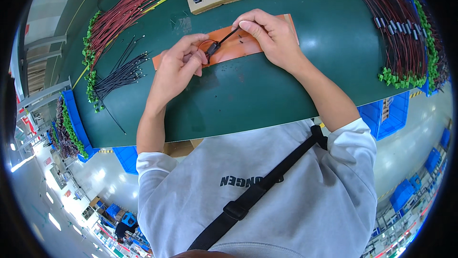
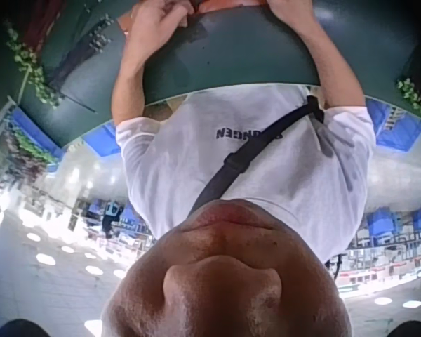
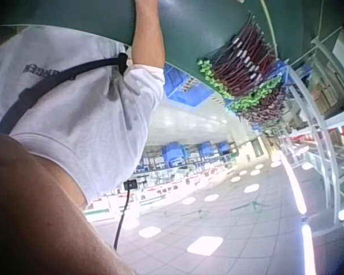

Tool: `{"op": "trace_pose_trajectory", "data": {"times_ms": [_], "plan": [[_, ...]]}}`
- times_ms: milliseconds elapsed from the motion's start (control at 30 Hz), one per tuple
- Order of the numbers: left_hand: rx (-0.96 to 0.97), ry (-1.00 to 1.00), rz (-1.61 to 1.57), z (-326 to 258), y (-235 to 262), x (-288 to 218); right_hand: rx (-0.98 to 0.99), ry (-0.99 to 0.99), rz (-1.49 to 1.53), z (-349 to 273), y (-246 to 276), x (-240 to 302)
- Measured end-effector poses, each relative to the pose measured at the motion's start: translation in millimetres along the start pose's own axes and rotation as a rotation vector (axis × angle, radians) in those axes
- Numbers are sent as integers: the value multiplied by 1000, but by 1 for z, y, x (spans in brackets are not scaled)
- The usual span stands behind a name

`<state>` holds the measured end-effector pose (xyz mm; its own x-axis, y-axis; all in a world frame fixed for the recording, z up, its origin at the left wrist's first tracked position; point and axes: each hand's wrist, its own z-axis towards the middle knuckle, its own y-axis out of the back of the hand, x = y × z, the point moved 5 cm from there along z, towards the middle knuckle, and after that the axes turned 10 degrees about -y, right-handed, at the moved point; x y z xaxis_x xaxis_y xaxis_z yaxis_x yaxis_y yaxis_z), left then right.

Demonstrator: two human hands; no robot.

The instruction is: The person assembles wire harnesses by hand at a green workbench. They pick up red and black wires with green connectors, insert a gray cylindrical component, and secure the assembly with a black zip tie using a wooden jig for alignment. The finished units are placed into a blue bin.

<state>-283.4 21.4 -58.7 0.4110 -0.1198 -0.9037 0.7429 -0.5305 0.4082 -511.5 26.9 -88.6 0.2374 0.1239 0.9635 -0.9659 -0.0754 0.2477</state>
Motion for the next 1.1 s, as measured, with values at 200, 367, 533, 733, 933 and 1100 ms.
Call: {"op": "trace_pose_trajectory", "data": {"times_ms": [200, 367, 533, 733, 933, 1100], "plan": [[-141, -578, 295, 20, 12, -14, 27, 25, -4, 4, 4, 0], [-33, -307, -188, 47, -19, 1, 41, 73, 121, 2, 0, -2], [-60, -280, -230, 39, -31, 10, 4, -84, 276, 1, -2, -5], [-103, -327, -253, 39, -33, 12, 4, -44, 32, -2, -4, 3], [-133, -334, -334, 38, -32, 13, 50, -30, 38, 4, -3, 1], [-135, -341, -329, 39, -32, 12, 36, -31, 61, 5, -4, -1]]}}
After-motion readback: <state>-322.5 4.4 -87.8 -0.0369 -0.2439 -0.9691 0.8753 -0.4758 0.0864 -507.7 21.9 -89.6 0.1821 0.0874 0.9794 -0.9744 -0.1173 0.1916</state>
